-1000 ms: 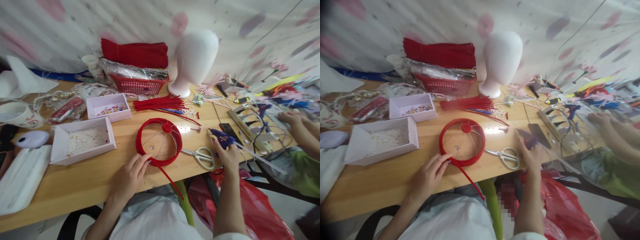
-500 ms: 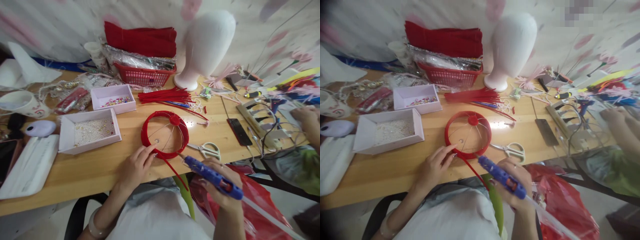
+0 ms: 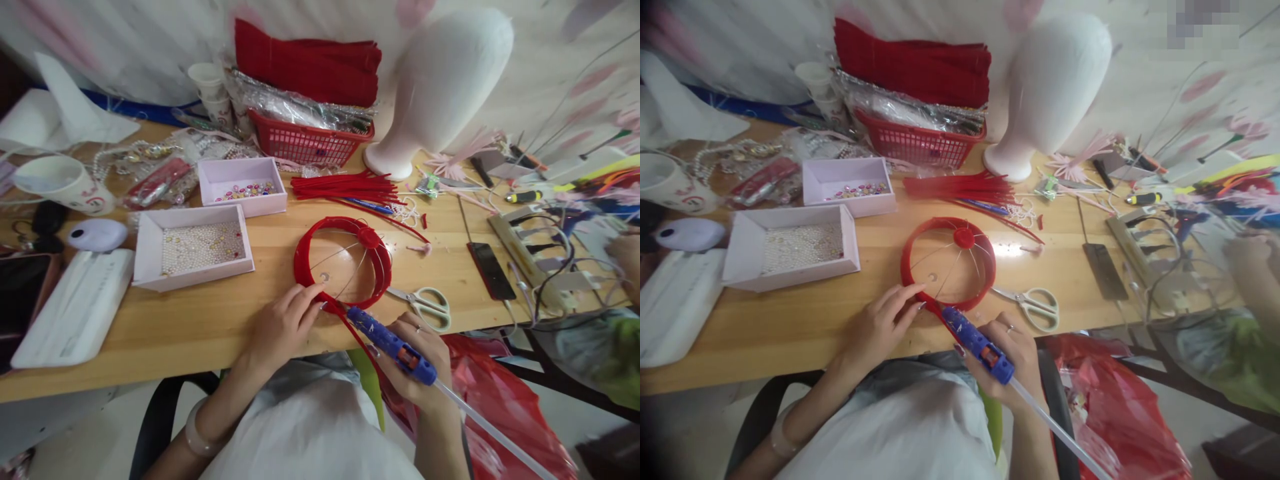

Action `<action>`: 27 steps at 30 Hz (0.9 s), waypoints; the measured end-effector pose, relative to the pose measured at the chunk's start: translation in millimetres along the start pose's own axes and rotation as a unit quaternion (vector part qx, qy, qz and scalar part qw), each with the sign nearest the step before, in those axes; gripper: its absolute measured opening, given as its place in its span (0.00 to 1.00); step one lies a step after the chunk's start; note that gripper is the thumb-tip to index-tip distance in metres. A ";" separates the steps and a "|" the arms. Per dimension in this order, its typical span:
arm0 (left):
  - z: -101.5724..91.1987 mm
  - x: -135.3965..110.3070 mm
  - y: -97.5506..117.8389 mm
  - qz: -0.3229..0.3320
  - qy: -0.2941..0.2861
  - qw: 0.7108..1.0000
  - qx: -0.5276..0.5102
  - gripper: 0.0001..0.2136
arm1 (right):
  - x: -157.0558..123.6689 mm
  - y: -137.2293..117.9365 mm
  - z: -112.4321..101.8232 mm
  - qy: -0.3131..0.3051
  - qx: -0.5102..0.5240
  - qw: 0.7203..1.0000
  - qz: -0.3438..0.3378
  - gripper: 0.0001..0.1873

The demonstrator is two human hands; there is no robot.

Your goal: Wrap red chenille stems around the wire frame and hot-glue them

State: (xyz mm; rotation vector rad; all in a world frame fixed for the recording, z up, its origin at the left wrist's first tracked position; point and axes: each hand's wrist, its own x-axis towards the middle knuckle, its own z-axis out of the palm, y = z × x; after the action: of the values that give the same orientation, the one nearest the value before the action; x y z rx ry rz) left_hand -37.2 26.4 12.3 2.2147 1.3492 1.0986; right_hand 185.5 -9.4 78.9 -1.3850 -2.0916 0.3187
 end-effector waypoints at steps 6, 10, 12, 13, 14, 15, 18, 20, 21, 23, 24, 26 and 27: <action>-1.6 -0.8 1.2 0.001 -0.001 1.000 0.000 0.11 | -1.6 -0.4 0.2 0.001 -0.004 1.000 0.000 0.11; -1.3 -0.3 1.4 -0.001 -0.003 1.000 -0.003 0.12 | -0.6 0.2 0.0 -0.004 -0.014 1.000 -0.008 0.10; -1.1 0.3 1.6 -0.003 0.001 1.000 -0.003 0.12 | 0.0 0.6 0.0 -0.007 -0.015 1.000 -0.013 0.10; -1.2 0.5 1.7 -0.003 0.002 1.000 -0.003 0.12 | 0.3 0.7 0.0 -0.007 -0.015 1.000 -0.015 0.10; -1.3 0.8 1.9 -0.002 0.002 1.000 -0.002 0.12 | 0.6 0.8 0.1 -0.008 -0.016 1.000 -0.017 0.10; -1.5 1.0 2.0 -0.002 0.002 1.000 -0.001 0.12 | 0.9 0.9 0.2 -0.008 -0.017 1.000 -0.018 0.10; -2.0 1.5 2.5 -0.002 0.001 1.000 0.001 0.11 | 1.6 1.0 0.3 -0.005 -0.019 1.000 -0.019 0.09; -2.3 1.7 2.6 -0.002 0.003 1.000 0.000 0.11 | 1.6 1.1 0.0 -0.005 -0.021 1.000 -0.016 0.08; -2.4 1.7 2.5 -0.001 0.003 1.000 -0.001 0.11 | 1.5 1.2 -0.3 -0.006 -0.023 1.000 -0.015 0.08; -2.5 1.5 2.2 -0.001 0.003 1.000 -0.003 0.11 | 0.9 1.3 -0.9 -0.007 -0.022 1.000 -0.018 0.06; -2.6 1.4 2.1 -0.001 0.002 1.000 -0.003 0.11 | 0.6 1.3 -1.2 -0.006 -0.021 1.000 -0.020 0.06; -2.6 1.1 2.0 -0.002 -0.001 1.000 -0.003 0.12 | -0.1 0.9 -1.8 -0.003 -0.022 1.000 -0.020 0.05; -2.5 1.0 2.0 -0.006 -0.004 1.000 -0.003 0.12 | -0.3 0.6 -2.1 -0.002 -0.024 1.000 -0.019 0.05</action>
State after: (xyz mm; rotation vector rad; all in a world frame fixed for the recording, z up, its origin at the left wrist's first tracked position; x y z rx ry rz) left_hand -37.6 25.9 15.6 2.2010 1.3520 1.0884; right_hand 187.3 -9.7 80.1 -1.3711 -2.1389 0.2587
